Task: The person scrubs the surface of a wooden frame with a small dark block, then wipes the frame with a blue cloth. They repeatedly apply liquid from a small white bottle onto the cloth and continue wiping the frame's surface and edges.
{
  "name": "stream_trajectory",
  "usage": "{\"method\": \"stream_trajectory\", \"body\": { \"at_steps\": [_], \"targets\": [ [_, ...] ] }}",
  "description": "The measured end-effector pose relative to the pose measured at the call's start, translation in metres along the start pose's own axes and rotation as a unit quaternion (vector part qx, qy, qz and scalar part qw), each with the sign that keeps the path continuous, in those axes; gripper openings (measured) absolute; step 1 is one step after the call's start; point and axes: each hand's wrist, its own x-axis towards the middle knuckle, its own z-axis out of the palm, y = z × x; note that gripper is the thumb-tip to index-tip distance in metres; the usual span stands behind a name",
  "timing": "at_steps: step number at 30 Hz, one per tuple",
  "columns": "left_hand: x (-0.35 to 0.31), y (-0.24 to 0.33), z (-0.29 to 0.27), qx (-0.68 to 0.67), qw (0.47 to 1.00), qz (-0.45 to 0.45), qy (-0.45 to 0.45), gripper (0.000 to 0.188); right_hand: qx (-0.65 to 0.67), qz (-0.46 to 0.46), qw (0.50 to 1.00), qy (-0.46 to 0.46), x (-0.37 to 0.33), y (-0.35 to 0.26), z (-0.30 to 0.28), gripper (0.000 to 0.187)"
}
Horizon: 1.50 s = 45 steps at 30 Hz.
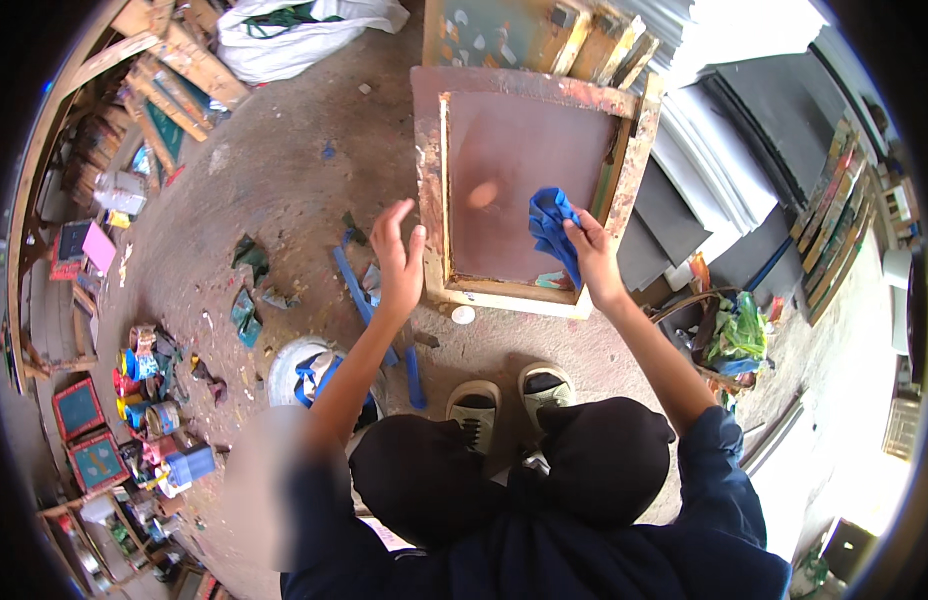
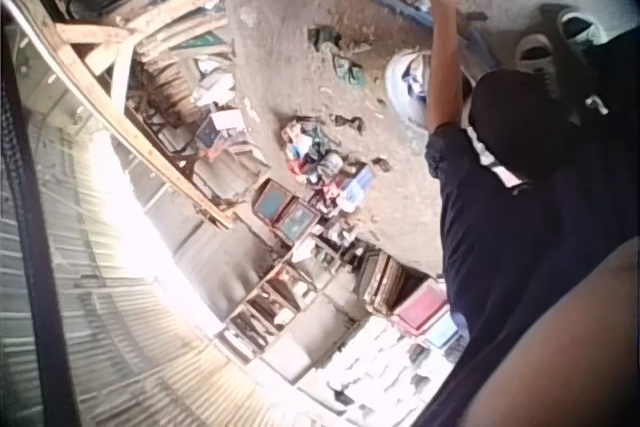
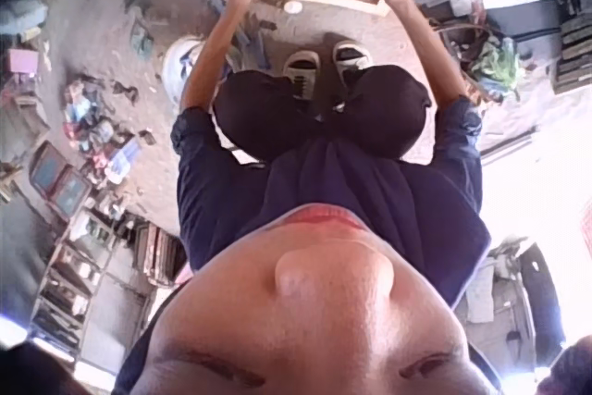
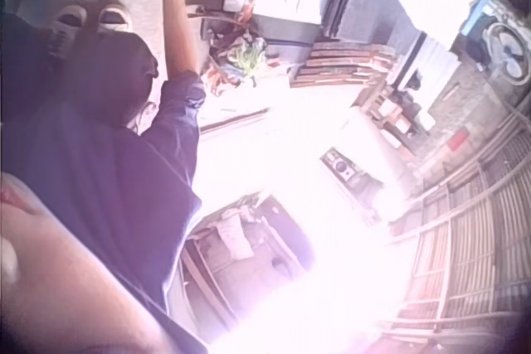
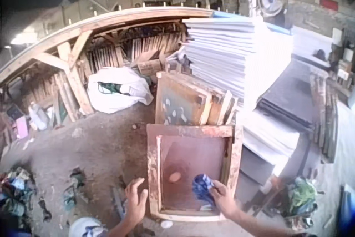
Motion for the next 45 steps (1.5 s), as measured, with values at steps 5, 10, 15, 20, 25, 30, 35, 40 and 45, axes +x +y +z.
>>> {"method": "stream_trajectory", "body": {
  "at_steps": [5, 10, 15, 20, 25, 30, 35, 40, 45],
  "targets": [
    [0.001, 0.09, -0.039, -0.194, 0.967, -0.039, -0.158, 0.036, 0.15, 0.048, 0.979, -0.129, -0.042, -0.068, 0.01, 0.036],
    [0.011, 0.166, -0.071, -0.278, 0.907, -0.138, -0.284, 0.042, 0.062, 0.035, 0.978, -0.197, -0.083, -0.106, 0.037, 0.039],
    [0.005, 0.185, -0.072, -0.346, 0.914, -0.095, -0.192, 0.028, -0.104, -0.077, 0.971, -0.203, -0.108, -0.11, 0.055, 0.032],
    [-0.009, 0.194, -0.083, -0.458, 0.863, -0.162, -0.137, 0.02, -0.086, -0.059, 0.985, -0.136, -0.107, -0.104, 0.042, 0.035],
    [-0.013, 0.189, -0.095, -0.429, 0.875, -0.17, -0.149, 0.028, -0.052, -0.015, 0.992, -0.113, -0.104, -0.11, 0.047, 0.042],
    [-0.011, 0.166, -0.089, -0.414, 0.867, -0.213, -0.175, 0.033, -0.049, 0.048, 0.982, -0.178, -0.078, -0.091, 0.045, 0.048],
    [-0.02, 0.106, -0.046, -0.436, 0.834, -0.262, -0.213, 0.035, -0.07, 0.08, 0.98, -0.171, -0.034, -0.029, 0.04, 0.044],
    [-0.087, 0.004, 0.022, -0.259, 0.942, -0.2, -0.079, 0.058, -0.371, -0.093, 0.922, -0.067, -0.009, 0.047, 0.013, 0.022],
    [-0.151, -0.036, 0.058, -0.051, 0.988, -0.112, -0.094, 0.061, -0.434, -0.088, 0.895, -0.056, -0.008, 0.093, -0.008, 0.022]
  ]
}}
